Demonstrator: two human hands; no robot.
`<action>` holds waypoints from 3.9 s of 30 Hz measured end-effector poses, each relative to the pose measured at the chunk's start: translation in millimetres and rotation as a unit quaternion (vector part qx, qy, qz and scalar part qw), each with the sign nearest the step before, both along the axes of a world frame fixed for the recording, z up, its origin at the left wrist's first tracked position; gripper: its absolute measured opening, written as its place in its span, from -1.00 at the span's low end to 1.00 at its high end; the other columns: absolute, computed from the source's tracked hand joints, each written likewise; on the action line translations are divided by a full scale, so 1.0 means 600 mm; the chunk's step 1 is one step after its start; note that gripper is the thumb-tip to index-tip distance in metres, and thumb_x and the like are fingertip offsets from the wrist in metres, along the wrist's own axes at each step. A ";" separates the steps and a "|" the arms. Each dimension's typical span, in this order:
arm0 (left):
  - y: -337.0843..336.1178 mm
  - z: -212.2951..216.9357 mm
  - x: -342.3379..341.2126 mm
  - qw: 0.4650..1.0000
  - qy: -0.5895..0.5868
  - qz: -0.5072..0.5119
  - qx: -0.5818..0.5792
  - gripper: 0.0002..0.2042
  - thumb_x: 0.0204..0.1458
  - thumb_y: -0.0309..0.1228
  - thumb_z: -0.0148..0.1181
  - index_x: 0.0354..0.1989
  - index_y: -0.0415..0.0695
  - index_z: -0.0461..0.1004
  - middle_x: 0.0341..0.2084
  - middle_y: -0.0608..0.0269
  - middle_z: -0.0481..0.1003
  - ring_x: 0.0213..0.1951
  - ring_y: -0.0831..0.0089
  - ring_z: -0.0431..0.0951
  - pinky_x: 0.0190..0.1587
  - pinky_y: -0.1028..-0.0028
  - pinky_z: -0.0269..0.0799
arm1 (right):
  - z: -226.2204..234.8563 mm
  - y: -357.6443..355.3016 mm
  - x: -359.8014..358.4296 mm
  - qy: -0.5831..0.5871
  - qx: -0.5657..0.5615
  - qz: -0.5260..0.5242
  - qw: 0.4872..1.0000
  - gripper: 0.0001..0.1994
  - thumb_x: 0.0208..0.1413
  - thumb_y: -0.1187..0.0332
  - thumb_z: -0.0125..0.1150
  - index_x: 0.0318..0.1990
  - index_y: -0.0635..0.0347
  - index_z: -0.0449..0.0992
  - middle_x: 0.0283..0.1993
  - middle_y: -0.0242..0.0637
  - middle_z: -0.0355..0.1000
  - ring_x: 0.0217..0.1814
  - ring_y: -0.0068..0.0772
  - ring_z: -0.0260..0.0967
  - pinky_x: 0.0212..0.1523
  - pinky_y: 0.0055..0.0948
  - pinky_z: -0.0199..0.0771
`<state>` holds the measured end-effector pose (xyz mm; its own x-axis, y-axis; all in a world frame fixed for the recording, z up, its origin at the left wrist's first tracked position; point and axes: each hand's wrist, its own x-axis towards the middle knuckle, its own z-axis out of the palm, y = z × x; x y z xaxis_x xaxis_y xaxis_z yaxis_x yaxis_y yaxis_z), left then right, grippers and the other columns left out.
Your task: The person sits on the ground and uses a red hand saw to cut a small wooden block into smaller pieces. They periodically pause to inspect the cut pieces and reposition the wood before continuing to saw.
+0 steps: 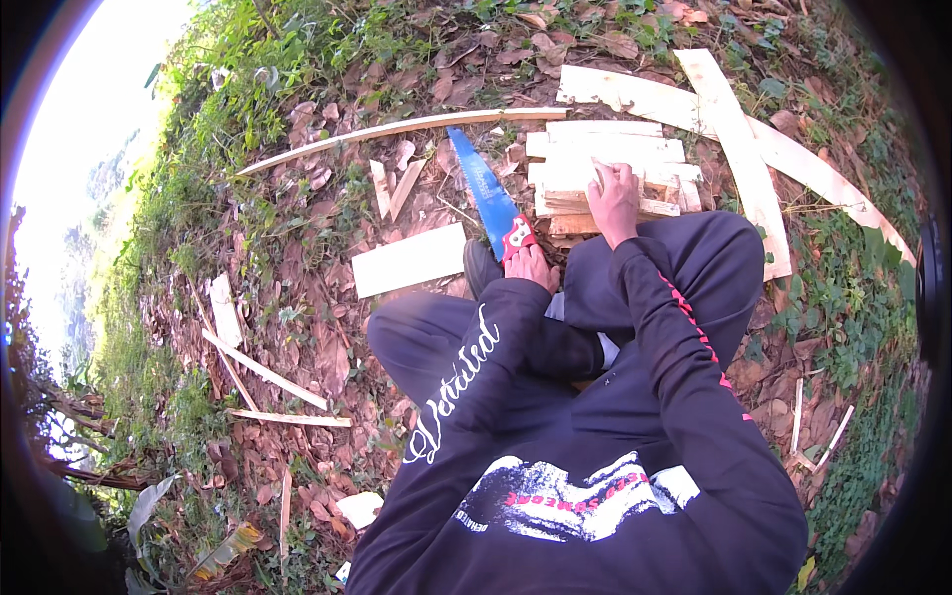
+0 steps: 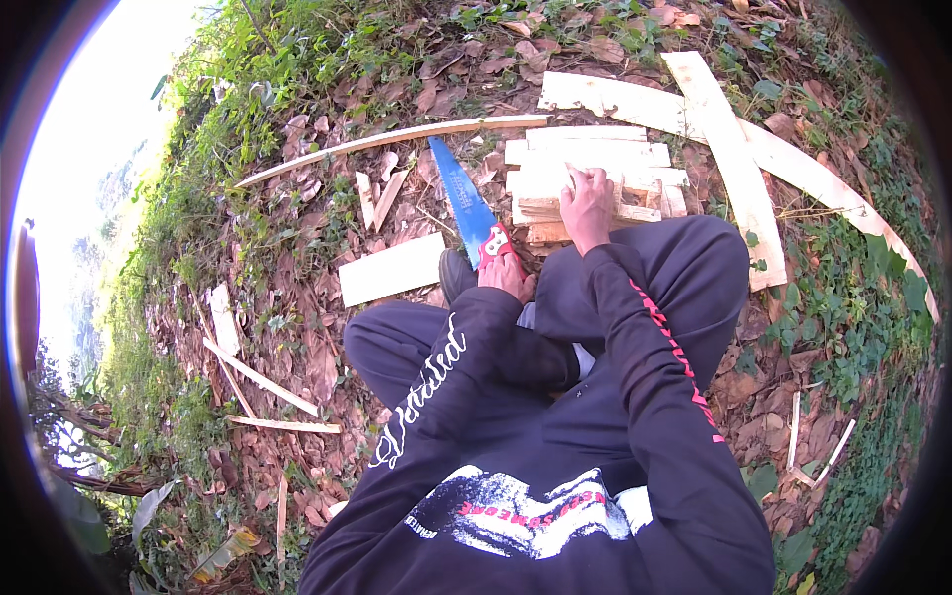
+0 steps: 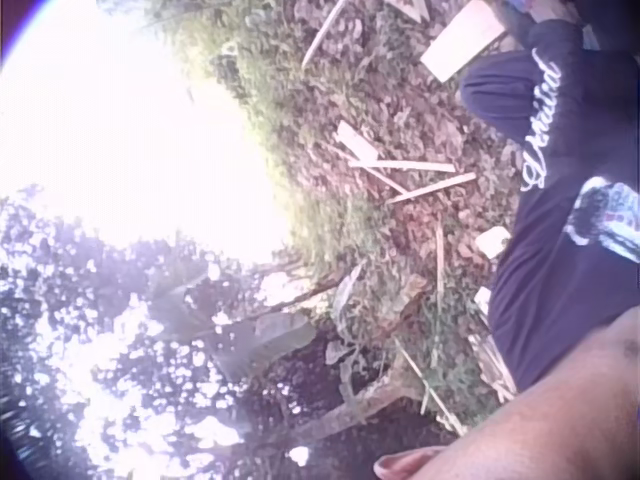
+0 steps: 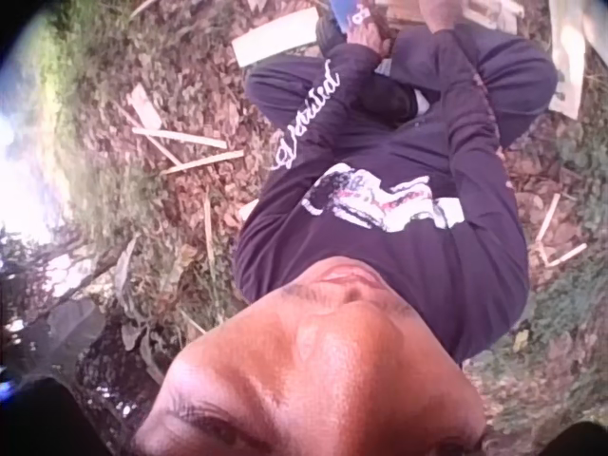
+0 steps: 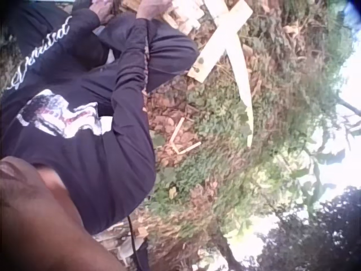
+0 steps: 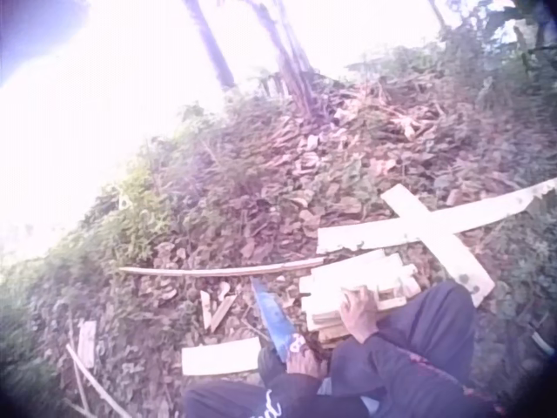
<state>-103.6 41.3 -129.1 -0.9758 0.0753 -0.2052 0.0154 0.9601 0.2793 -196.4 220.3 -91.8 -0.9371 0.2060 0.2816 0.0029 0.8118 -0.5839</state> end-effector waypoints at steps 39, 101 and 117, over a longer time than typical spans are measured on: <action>0.039 0.162 -0.013 0.743 0.067 0.205 0.633 -0.74 0.24 -0.33 -0.09 -0.39 -0.27 0.36 -0.67 0.45 0.24 -0.64 0.77 0.11 -0.58 0.63 -0.03 | -0.012 -0.055 -0.123 -0.175 0.181 0.013 0.968 -0.48 0.37 0.00 -0.31 -0.19 0.13 0.60 -0.21 -0.13 0.52 -0.06 -0.04 0.37 0.11 0.15 0.04; 0.041 0.182 0.007 0.812 0.103 0.133 0.559 -0.89 0.13 -0.51 -0.01 -0.36 -0.32 0.37 -0.68 0.15 0.34 -0.70 0.29 0.41 -0.57 0.39 0.27 | -0.051 -0.032 -0.123 -0.147 0.231 0.047 0.961 -0.59 0.37 0.07 -0.28 0.07 -0.07 0.53 -0.06 -0.26 0.51 -0.02 -0.13 0.35 -0.02 0.03 0.05; 0.027 0.188 -0.024 0.824 0.106 0.125 0.542 -0.89 0.12 -0.52 0.00 -0.37 -0.33 0.37 -0.69 0.16 0.34 -0.70 0.31 0.40 -0.57 0.38 0.26 | -0.042 -0.040 -0.123 -0.161 0.196 0.047 0.966 -0.57 0.36 0.08 -0.30 0.05 -0.01 0.54 -0.06 -0.18 0.50 0.01 -0.07 0.34 0.00 0.03 0.02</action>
